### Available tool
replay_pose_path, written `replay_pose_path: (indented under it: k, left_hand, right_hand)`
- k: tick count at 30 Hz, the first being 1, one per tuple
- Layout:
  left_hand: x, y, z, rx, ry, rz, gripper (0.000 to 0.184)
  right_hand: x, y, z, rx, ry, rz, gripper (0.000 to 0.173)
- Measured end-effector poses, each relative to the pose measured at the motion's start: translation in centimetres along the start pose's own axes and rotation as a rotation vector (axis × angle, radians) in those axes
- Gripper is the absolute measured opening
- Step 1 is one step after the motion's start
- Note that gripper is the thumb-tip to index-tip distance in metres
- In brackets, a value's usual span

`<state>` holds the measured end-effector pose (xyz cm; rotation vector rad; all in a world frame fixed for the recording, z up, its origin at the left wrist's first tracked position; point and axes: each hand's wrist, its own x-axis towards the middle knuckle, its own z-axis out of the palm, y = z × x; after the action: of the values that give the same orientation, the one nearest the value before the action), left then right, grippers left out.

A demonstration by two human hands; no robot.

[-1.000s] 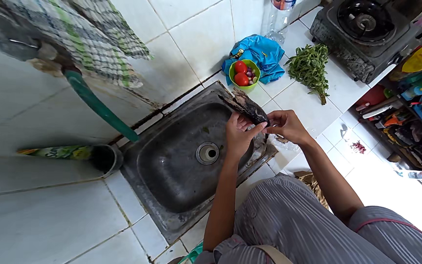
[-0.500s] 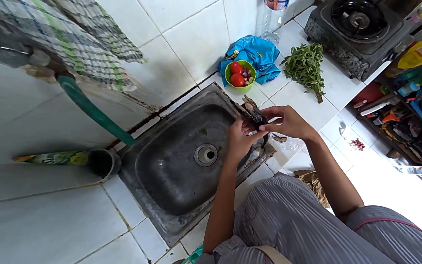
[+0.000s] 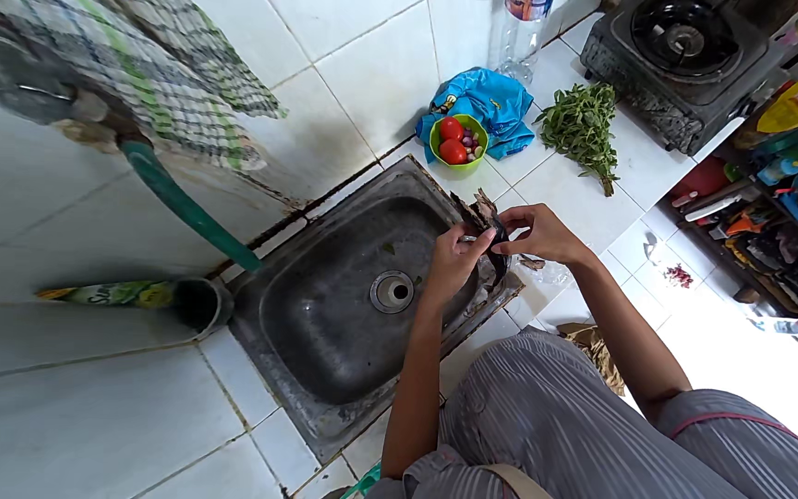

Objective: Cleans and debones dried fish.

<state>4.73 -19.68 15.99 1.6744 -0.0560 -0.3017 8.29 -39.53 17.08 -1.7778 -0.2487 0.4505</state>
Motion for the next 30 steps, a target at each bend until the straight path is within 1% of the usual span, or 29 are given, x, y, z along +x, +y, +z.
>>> replay_pose_path:
  k: [3, 6, 13, 22, 25, 28, 30]
  left_hand:
    - [0.1, -0.2, 0.1, 0.091, 0.047, 0.047, 0.026]
    - [0.2, -0.5, 0.0, 0.080, 0.051, 0.094, 0.025]
    - [0.3, -0.9, -0.3, 0.037, 0.019, 0.162, 0.024]
    - [0.3, -0.5, -0.6, 0.014, -0.002, 0.181, 0.025]
    - [0.3, -0.3, -0.7, 0.006, -0.014, 0.169, 0.022]
    - [0.2, -0.1, -0.8, -0.048, -0.030, 0.136, 0.022]
    - [0.5, 0.3, -0.2, -0.127, -0.004, 0.116, 0.016]
  right_hand:
    - [-0.1, 0.0, 0.1, 0.022, -0.009, 0.001, 0.038]
    - [0.0, 0.3, 0.2, 0.057, -0.020, -0.014, 0.038]
    - [0.0, 0.6, 0.1, 0.141, -0.040, -0.035, 0.031]
    - [0.1, 0.8, 0.0, 0.214, -0.050, -0.021, 0.034]
    - [0.1, 0.8, -0.1, 0.236, -0.046, -0.020, 0.035]
    - [0.1, 0.7, -0.2, 0.285, -0.061, -0.003, 0.030]
    - [0.1, 0.7, -0.3, 0.313, -0.073, -0.005, 0.026]
